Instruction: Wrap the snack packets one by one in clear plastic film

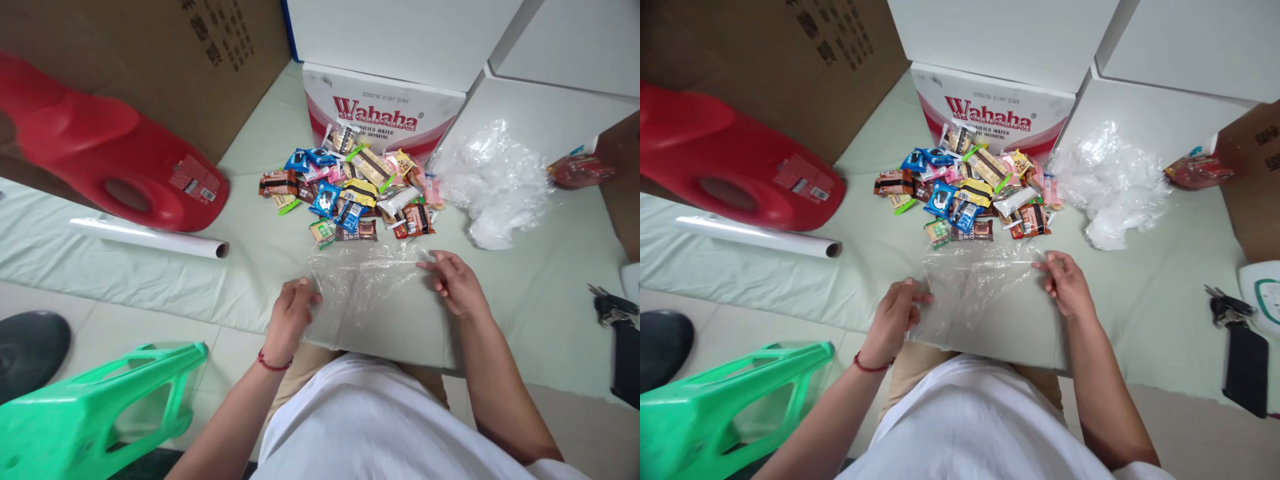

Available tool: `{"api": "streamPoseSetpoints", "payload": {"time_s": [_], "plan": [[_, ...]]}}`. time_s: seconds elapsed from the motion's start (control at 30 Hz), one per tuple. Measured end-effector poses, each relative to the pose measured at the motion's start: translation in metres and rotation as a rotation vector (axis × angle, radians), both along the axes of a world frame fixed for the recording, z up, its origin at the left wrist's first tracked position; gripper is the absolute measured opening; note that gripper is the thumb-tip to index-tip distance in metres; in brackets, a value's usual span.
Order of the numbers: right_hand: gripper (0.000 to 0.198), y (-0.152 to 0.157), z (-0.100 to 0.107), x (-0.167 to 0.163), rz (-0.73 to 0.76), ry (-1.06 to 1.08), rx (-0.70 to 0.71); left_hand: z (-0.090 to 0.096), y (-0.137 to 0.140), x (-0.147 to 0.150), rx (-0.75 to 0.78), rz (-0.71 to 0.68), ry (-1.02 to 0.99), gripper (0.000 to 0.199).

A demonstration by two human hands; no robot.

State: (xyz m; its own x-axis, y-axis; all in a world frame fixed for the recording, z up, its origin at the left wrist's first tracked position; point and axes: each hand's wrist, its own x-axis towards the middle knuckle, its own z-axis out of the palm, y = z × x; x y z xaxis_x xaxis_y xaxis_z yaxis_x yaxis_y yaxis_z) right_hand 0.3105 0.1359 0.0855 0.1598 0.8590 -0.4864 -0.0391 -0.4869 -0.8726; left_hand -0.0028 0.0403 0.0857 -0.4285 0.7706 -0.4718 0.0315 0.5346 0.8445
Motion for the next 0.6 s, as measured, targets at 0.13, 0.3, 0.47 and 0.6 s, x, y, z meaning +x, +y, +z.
{"api": "streamPoseSetpoints", "payload": {"time_s": [0.13,0.3,0.47,0.6], "plan": [[0.074,-0.044,0.007,-0.008,-0.157,0.024,-0.039,0.0,0.0,0.009,-0.092,-0.08,-0.251,0.068],[0.08,-0.083,-0.001,-0.056,0.034,0.15,-0.185,-0.001,0.006,0.028,-0.132,-0.101,-0.562,0.065],[0.082,-0.07,-0.008,-0.086,-0.016,0.256,-0.157,0.002,0.002,0.026,-0.102,-0.095,-0.63,0.053],[0.07,-0.06,-0.011,-0.072,0.016,0.327,-0.155,0.0,-0.002,0.01,-0.092,-0.019,-0.576,0.059]]}}
